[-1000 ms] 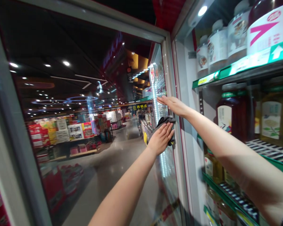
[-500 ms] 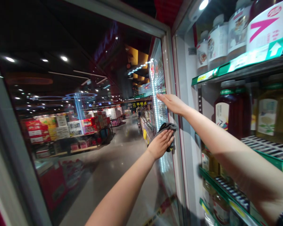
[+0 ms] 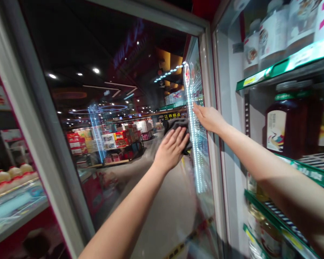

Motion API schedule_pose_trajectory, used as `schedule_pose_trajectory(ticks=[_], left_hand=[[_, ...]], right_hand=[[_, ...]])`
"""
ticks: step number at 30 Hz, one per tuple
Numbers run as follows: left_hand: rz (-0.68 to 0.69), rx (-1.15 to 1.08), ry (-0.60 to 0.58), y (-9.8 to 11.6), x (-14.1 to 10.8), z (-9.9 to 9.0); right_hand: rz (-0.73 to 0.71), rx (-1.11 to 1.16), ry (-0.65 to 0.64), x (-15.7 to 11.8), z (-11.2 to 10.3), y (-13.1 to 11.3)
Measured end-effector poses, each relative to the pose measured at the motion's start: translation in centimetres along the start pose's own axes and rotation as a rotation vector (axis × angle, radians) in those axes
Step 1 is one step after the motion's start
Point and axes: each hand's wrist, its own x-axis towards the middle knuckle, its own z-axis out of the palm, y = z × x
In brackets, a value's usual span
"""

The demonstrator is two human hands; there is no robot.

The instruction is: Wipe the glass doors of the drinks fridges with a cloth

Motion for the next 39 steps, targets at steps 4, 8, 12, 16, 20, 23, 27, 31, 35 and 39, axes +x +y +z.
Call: schedule_pose_trajectory(ticks=[4,8,12,16,20,23,27,31,35,39], left_hand=[[-0.315,0.133,0.041,-1.0,-2.2,-2.6],[-0.183,0.197,0.022,0.5,-5.5,-3.0],[-0.103,0.183,-0.049,-0.8,-7.1,-4.1],[-0.433,0.25,0.006,-1.6,-9.4,-5.6],[-0.338,0.268,0.005,0.1,-12.4,-5.8],[-0.157,0.209,-0.074,-1.0,-13.0,-6.6],[-0.568,0.275,-0.048,-3.8,-14.0,-8.7],[-0.693,0.314,-0.057,-1.8,-17.5,-8.7],[-0.367,0.249,-0.144,-0.7,-18.4,-8.2],[-0.532,0.279,-0.106,-3.2,-17.5,-8.8]], right_hand=[[0.016,0.011,0.022,-0.4,0.1,-0.9],[-0.12,0.02,0.115,-0.2,0.4,-5.0],[-0.454,0.099,0.224,0.6,1.5,-10.3],[-0.547,0.138,0.213,1.2,3.9,-12.4],[-0.528,0.203,0.266,1.6,6.4,-12.0],[-0.508,0.243,0.338,1.7,7.7,-11.8],[-0.498,0.265,0.393,1.7,8.6,-12.2],[-0.488,0.25,0.391,1.5,8.5,-12.6],[-0.469,0.224,0.352,1.1,8.2,-13.0],[-0.45,0.225,0.336,0.9,8.1,-13.3]])
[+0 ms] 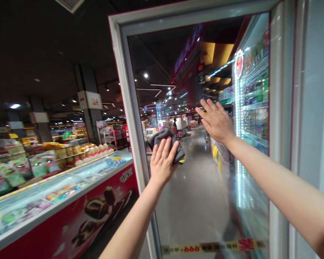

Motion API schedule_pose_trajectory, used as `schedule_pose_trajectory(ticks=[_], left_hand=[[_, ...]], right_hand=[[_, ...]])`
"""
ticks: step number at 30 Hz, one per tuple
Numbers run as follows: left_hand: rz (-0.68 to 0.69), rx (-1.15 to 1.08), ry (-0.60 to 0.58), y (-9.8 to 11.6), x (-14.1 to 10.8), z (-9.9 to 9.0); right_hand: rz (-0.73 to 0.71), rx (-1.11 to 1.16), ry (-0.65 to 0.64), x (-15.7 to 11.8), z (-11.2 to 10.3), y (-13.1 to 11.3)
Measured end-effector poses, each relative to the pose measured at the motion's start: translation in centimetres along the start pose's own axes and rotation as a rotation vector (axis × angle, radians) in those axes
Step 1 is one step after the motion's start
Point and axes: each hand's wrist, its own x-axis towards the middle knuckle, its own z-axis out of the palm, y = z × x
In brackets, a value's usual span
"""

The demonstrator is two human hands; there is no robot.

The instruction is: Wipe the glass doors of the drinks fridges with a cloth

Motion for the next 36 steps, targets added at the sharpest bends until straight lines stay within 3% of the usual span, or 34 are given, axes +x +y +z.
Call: schedule_pose_trajectory(ticks=[3,4,6,9,13,16,18,20,23,27,33,36], left_hand=[[-0.224,0.039,0.041,-0.1,-1.7,0.5],[-0.222,0.05,0.046,0.2,-2.7,0.8],[-0.058,0.059,0.052,0.9,-4.5,1.3],[0.112,0.07,-0.056,0.6,-4.1,1.1],[-0.063,0.095,-0.078,-1.2,-0.9,0.3],[-0.162,0.09,-0.057,-1.3,-2.2,0.5],[-0.093,0.082,-0.055,-0.9,-4.5,0.6],[0.059,0.078,-0.067,-0.9,-6.3,0.3],[0.165,0.108,-0.093,-1.9,-6.3,-1.0],[0.093,0.178,-0.101,-3.5,-6.1,-1.9],[0.084,0.192,-0.16,-4.7,-11.1,0.0],[-0.023,0.144,-0.09,-6.1,-8.6,0.5]], right_hand=[[0.0,-0.004,0.005,-0.1,0.1,-0.1],[-0.002,-0.004,0.005,-0.1,0.1,-0.1],[-0.008,-0.004,0.007,-0.2,0.3,-0.1],[-0.017,-0.006,0.023,-0.3,0.5,-0.1],[-0.015,-0.015,0.03,-0.5,0.7,-0.1],[-0.003,-0.025,0.018,-0.6,0.8,-0.1],[-0.012,-0.03,0.02,-0.5,0.9,0.0],[-0.026,-0.032,0.024,-0.5,1.1,0.0],[-0.028,-0.032,0.025,-0.4,1.4,-0.1],[-0.016,-0.028,0.018,-0.4,1.6,-0.4],[-0.023,-0.035,0.02,-0.4,1.5,-0.4],[-0.017,-0.03,0.005,-0.5,1.5,-0.2]])
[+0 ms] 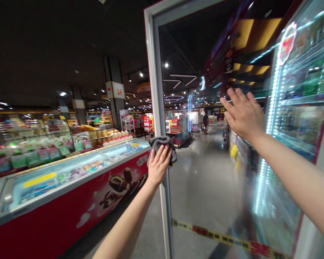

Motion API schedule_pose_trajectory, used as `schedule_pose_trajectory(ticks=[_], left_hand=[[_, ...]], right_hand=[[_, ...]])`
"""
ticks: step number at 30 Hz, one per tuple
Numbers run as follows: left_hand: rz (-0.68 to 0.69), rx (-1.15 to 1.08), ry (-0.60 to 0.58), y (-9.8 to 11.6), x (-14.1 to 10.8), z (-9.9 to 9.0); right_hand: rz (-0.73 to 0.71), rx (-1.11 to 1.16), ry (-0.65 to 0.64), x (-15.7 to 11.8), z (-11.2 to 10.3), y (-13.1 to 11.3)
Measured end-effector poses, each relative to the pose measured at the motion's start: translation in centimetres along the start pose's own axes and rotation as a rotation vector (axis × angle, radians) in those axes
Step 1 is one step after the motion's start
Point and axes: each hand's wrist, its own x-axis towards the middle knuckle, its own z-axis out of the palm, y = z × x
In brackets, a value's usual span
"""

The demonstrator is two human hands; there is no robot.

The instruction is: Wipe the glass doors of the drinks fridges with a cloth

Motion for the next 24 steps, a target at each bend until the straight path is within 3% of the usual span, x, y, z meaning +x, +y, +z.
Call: schedule_pose_trajectory(ticks=[2,5,10,12,14,16,18,20,22,24], left_hand=[[-0.196,-0.041,0.069,-0.6,2.9,0.2],[-0.254,-0.108,0.1,-0.1,4.2,0.8],[-0.152,-0.066,0.008,2.4,-3.4,1.1],[-0.099,-0.054,-0.04,2.5,-5.0,0.9],[-0.083,-0.057,-0.073,2.5,-3.8,0.6],[-0.109,-0.083,-0.074,2.9,-0.9,0.6],[-0.225,-0.114,-0.032,4.4,1.6,1.0],[-0.309,-0.146,0.006,6.7,2.2,1.8],[-0.264,-0.187,0.013,8.6,0.8,2.6],[-0.064,-0.218,-0.014,9.0,-1.0,3.1]], right_hand=[[0.011,0.0,-0.005,-0.1,0.0,0.1],[0.024,0.007,-0.017,-0.1,-0.1,0.0],[0.041,0.029,-0.032,0.1,-0.3,-0.2],[0.037,0.027,-0.03,0.1,-0.2,-0.2],[0.032,0.027,-0.028,0.1,-0.1,-0.2],[0.036,0.027,-0.032,0.1,0.0,-0.1],[0.045,0.025,-0.041,0.1,0.1,0.0],[0.041,0.013,-0.054,0.2,0.0,0.1],[0.034,-0.007,-0.065,0.3,-0.1,0.2],[0.029,-0.027,-0.077,0.4,-0.1,0.3]])
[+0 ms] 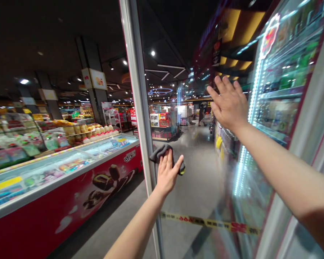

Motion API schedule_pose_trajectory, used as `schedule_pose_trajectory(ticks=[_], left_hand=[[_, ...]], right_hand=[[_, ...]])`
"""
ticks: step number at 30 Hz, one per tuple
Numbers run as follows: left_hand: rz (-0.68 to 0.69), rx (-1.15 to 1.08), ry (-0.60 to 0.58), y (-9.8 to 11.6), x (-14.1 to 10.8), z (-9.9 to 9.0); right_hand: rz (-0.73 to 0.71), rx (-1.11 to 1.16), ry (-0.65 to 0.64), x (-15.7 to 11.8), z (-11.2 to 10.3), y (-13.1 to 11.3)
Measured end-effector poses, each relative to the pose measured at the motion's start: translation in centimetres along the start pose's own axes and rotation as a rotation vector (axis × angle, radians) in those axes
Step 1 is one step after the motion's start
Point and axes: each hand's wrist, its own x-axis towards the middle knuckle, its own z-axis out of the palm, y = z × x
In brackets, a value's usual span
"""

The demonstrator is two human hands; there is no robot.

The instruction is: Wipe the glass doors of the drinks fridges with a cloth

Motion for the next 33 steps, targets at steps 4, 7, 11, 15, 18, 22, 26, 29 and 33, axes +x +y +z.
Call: schedule_pose_trajectory(ticks=[4,7,11,15,18,22,26,29,33], left_hand=[[0.203,-0.008,-0.038,-3.2,2.2,-1.0],[-0.081,0.034,0.048,-4.0,7.2,-1.8],[-0.12,0.049,0.099,-1.0,7.4,-0.7],[0.403,0.0,0.041,-0.4,2.0,0.6],[0.261,-0.02,0.033,-1.9,2.2,0.5],[-0.089,-0.013,0.103,0.0,7.6,0.2],[0.209,-0.018,0.104,4.0,8.7,0.8],[0.553,-0.01,0.067,3.9,7.1,0.8],[0.343,-0.019,0.096,2.5,9.7,0.3]], right_hand=[[-0.007,-0.02,-0.025,0.1,0.4,0.5],[-0.03,-0.018,0.005,0.2,0.9,1.1],[-0.051,-0.01,0.027,0.3,1.2,1.6],[-0.06,0.009,0.035,0.3,1.1,1.6],[-0.064,0.029,0.039,0.3,1.1,1.6],[-0.051,0.073,0.03,0.5,1.3,1.5],[-0.06,0.216,-0.021,0.8,-0.1,2.2],[-0.088,0.397,-0.103,0.2,-2.8,3.8],[0.024,0.511,-0.09,-2.0,-6.2,6.2]])
